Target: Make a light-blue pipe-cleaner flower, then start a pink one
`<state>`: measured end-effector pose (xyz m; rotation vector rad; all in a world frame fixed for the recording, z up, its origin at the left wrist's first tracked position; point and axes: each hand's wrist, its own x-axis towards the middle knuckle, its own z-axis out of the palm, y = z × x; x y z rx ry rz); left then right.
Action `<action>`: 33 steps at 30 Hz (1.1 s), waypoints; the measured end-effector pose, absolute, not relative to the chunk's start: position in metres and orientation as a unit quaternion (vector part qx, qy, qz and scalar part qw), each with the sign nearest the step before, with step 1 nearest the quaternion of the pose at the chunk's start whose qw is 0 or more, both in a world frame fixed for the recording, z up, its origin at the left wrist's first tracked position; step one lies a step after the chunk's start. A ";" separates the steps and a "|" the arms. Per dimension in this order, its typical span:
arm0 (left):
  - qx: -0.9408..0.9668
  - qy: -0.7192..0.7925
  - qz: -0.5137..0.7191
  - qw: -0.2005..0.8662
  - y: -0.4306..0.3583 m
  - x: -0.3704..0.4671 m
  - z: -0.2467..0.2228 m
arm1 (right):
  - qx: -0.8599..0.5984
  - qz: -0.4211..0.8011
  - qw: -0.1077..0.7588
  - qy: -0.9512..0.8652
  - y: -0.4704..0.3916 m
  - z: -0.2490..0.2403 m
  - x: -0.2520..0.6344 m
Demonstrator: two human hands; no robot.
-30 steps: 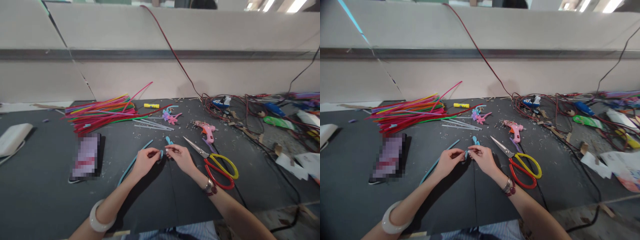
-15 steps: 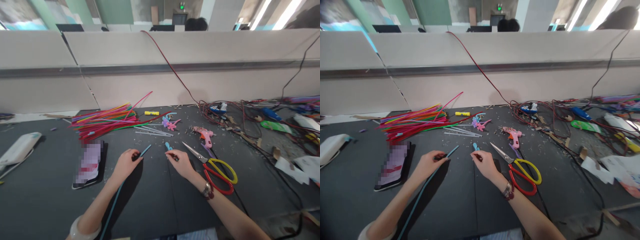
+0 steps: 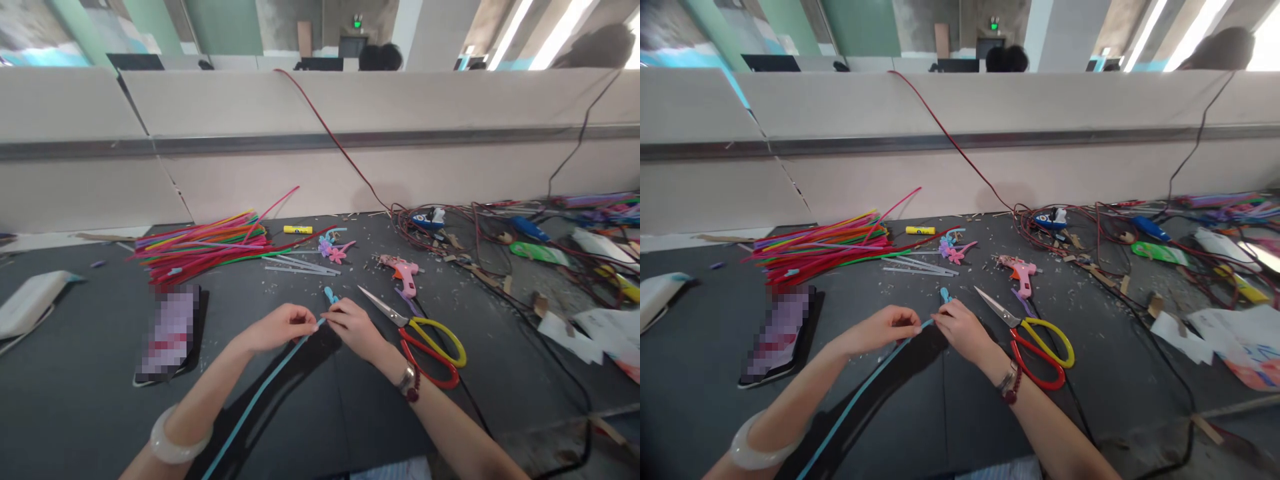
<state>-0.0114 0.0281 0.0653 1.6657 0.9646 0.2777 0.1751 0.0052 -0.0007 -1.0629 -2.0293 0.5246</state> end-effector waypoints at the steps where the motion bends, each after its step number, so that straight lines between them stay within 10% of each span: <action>1: 0.682 0.397 0.129 0.600 0.029 -0.010 0.065 | -0.425 0.241 0.400 -0.775 0.006 0.001 0.175; 10: 0.445 0.373 0.276 0.766 0.034 0.003 0.021 | -0.413 0.676 0.411 -0.452 0.013 -0.005 0.176; 33: 0.430 0.407 0.286 0.754 0.026 0.004 -0.001 | -0.387 0.729 0.427 -0.370 0.011 -0.004 0.172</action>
